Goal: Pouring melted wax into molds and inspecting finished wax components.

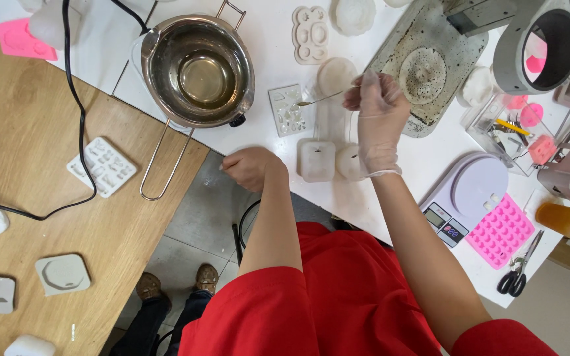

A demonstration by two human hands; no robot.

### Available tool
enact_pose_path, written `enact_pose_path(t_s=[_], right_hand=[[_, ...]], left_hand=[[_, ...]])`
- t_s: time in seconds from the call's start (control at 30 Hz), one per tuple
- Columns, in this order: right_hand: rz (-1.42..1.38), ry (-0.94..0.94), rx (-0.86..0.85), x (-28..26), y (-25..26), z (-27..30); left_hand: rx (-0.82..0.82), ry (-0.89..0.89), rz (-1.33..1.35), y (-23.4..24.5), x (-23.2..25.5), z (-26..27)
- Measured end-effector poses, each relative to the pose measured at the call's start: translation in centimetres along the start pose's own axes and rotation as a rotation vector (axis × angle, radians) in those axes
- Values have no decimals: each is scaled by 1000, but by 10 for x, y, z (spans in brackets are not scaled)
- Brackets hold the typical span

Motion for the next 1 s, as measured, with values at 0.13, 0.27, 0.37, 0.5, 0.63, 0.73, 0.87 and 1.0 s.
enact_pose_path(t_s=[0.13,0.27,0.37,0.5,0.63,0.73,0.87,1.0], right_hand=[[13,4,13,-9,2,-7],[-17,12,-138,-47,-23,-18],[-33,13,-252,-63,-58,-15],[-65,20,-407,-62,-110,0],[-102,37,-565,-58,-139,19],[-125,50,-650,-67,-150,34],[-99,82,-625,-56,-157,36],[-57,108,-588,-41,-153,36]], left_hand=[[38,11,27,2,3,0],[29,7,12,-1,4,2],[25,7,-6,-5,1,-2],[25,1,-19,-14,-4,-10],[25,-7,-23,-9,-2,-10],[30,-11,-18,2,6,-9],[92,-6,15,7,10,-9],[143,-1,31,9,4,-2]])
Point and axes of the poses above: each hand's wrist, its own z-axis away from the middle knuckle, its own y-axis out of the back of the hand, x = y × z, the point moved 8 cm from there along -z, towards the middle knuckle, and after that the axes turned 6 degrees about -z, right-handed, at the moved point
